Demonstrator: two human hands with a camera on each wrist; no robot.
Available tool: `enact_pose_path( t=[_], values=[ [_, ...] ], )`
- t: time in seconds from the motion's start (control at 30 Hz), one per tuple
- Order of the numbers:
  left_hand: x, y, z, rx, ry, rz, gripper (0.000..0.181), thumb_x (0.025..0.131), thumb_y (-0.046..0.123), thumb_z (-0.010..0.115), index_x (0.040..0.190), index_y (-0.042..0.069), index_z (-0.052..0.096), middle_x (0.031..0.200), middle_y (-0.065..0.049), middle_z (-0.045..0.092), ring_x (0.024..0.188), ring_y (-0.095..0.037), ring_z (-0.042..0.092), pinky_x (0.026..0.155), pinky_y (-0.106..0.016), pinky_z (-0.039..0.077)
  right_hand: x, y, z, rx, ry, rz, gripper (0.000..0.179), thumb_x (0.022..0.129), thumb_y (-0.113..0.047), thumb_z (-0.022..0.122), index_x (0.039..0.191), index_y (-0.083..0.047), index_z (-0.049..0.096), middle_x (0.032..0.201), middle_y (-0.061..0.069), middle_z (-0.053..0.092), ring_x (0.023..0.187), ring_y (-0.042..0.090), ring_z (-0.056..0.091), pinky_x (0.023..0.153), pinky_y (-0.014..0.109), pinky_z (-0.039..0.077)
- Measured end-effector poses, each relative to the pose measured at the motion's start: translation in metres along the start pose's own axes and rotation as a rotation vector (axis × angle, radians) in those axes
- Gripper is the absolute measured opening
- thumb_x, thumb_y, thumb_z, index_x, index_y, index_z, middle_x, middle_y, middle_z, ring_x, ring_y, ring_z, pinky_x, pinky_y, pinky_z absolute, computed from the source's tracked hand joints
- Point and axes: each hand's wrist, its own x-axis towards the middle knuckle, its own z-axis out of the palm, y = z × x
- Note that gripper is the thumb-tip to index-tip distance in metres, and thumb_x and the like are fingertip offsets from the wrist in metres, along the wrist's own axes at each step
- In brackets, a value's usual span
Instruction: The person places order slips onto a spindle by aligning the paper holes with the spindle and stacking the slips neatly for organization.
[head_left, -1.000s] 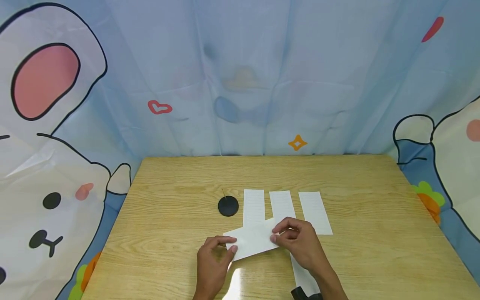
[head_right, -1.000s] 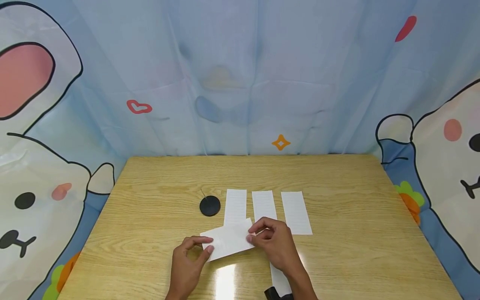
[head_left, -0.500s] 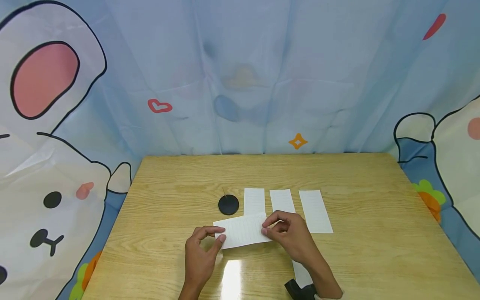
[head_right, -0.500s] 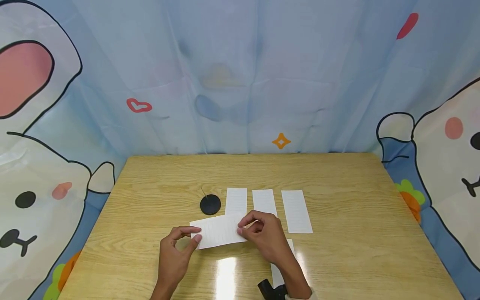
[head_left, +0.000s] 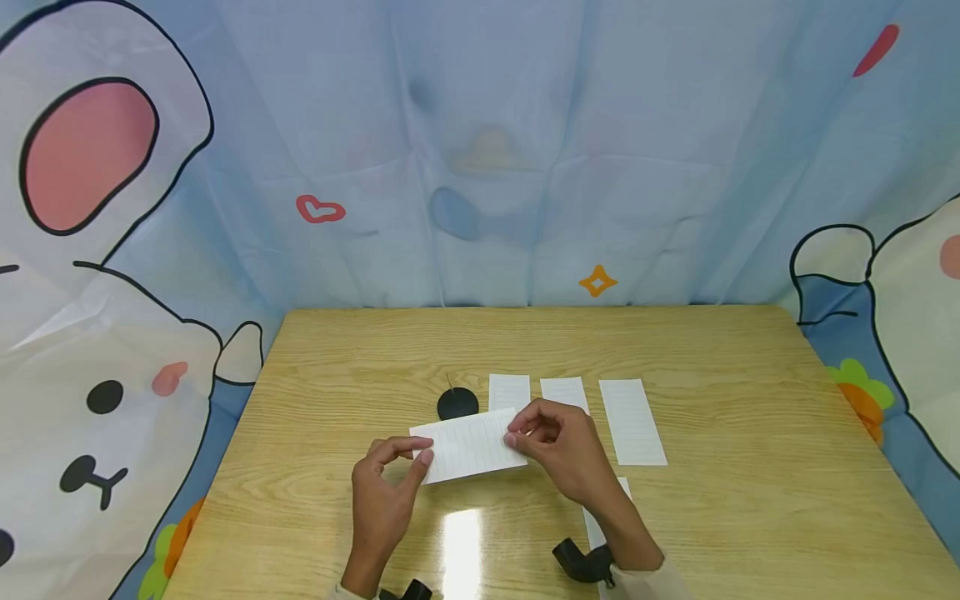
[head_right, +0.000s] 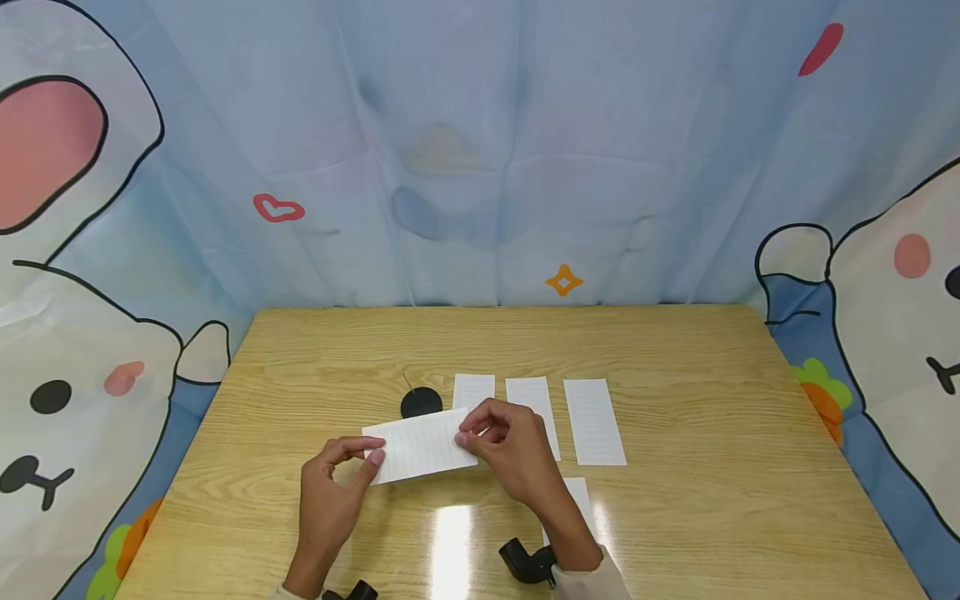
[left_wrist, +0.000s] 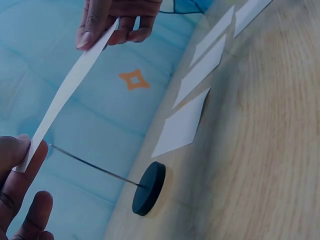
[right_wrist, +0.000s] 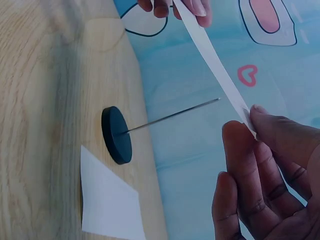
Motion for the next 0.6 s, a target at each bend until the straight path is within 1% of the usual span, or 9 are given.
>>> enact_pose_path(
  t=[0.13, 0.23, 0.37, 0.6],
  values=[
    [0.006, 0.001, -0.004, 0.005, 0.024, 0.011, 0.014, 0.092, 0.011, 0.083, 0.098, 0.024, 0.083, 0.094, 0.005, 0.073, 0.093, -0.016, 0.060, 0.100, -0.047, 0.045, 0.006, -0.004, 0.004, 0.009, 0.006, -0.009, 0.010, 0.091, -0.016, 0.085, 0.093, -0.014, 0.075, 0.085, 0.006, 0.074, 0.069, 0.017, 0.069, 0.063, 0.029, 0.058],
    [0.010, 0.001, -0.007, 0.004, 0.041, 0.035, 0.011, 0.093, 0.012, 0.082, 0.099, 0.022, 0.083, 0.093, 0.003, 0.072, 0.092, -0.013, 0.059, 0.100, -0.045, 0.044, 0.010, -0.008, 0.008, 0.015, 0.007, -0.015, 0.009, 0.092, -0.014, 0.083, 0.094, -0.014, 0.075, 0.086, 0.007, 0.073, 0.070, 0.018, 0.070, 0.065, 0.032, 0.060],
    [0.016, 0.002, -0.011, 0.015, 0.064, 0.071, 0.009, 0.094, 0.013, 0.081, 0.100, 0.020, 0.083, 0.088, -0.001, 0.069, 0.092, -0.012, 0.059, 0.098, -0.042, 0.043, 0.014, -0.010, 0.012, 0.031, 0.014, -0.021, 0.008, 0.093, -0.014, 0.082, 0.095, -0.014, 0.075, 0.086, 0.007, 0.073, 0.071, 0.018, 0.070, 0.066, 0.032, 0.060],
    [0.026, 0.003, -0.016, 0.021, 0.087, 0.106, 0.010, 0.094, 0.010, 0.081, 0.100, 0.019, 0.083, 0.084, -0.001, 0.068, 0.092, -0.012, 0.059, 0.098, -0.043, 0.042, 0.023, -0.014, 0.019, 0.062, 0.030, -0.013, 0.007, 0.093, -0.013, 0.082, 0.095, -0.013, 0.075, 0.086, 0.008, 0.074, 0.072, 0.018, 0.071, 0.067, 0.032, 0.060]
  ],
)
